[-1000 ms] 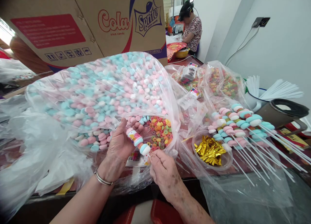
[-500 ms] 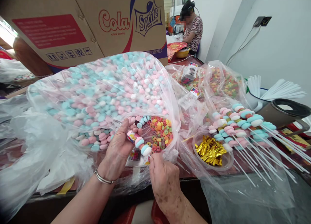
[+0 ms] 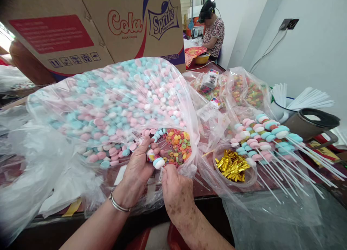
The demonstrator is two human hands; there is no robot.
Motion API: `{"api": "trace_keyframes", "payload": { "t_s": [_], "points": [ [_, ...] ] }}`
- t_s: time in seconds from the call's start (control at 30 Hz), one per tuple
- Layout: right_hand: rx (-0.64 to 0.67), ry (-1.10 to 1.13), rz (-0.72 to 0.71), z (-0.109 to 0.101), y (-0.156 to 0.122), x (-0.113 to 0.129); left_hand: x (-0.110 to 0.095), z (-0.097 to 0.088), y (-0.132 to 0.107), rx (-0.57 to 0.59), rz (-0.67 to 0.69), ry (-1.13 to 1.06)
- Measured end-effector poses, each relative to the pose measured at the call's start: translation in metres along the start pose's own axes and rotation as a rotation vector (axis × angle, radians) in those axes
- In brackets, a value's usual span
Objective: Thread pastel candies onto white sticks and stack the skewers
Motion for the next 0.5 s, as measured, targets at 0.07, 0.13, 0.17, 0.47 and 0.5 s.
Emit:
{"api": "trace_keyframes", "payload": {
  "t_s": [0.07,0.13,0.17,0.47,0.5],
  "points": [
    [0.079,0.205,0.112,0.004,0.005,-0.002,0.005,0.004,-0.004,0.038,0.014,0.030],
    [0.161,0.426,0.225,0.009,0.009,-0.004,0.007,0.007,-0.008,0.057,0.027,0.031],
    [0.181,0.493,0.258,0.010,0.010,-0.004,0.007,0.008,-0.009,0.063,0.033,0.029],
    [-0.090,-0.159,-0.214,-0.011,0.005,0.005,-0.031,0.001,-0.001,0.004,0.136,0.078],
    [-0.106,-0.202,-0.241,-0.011,0.003,0.006,-0.033,0.001,0.000,-0.005,0.145,0.078]
  ]
}}
Point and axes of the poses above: each hand's wrist, its own y-axis towards the middle knuckle, its own z-axis out of the palm, x = y × z, the point moved 5 cm from there along y, towards the middle knuckle, and after that the axes turned 5 degrees about -z, right-handed, at the moved point
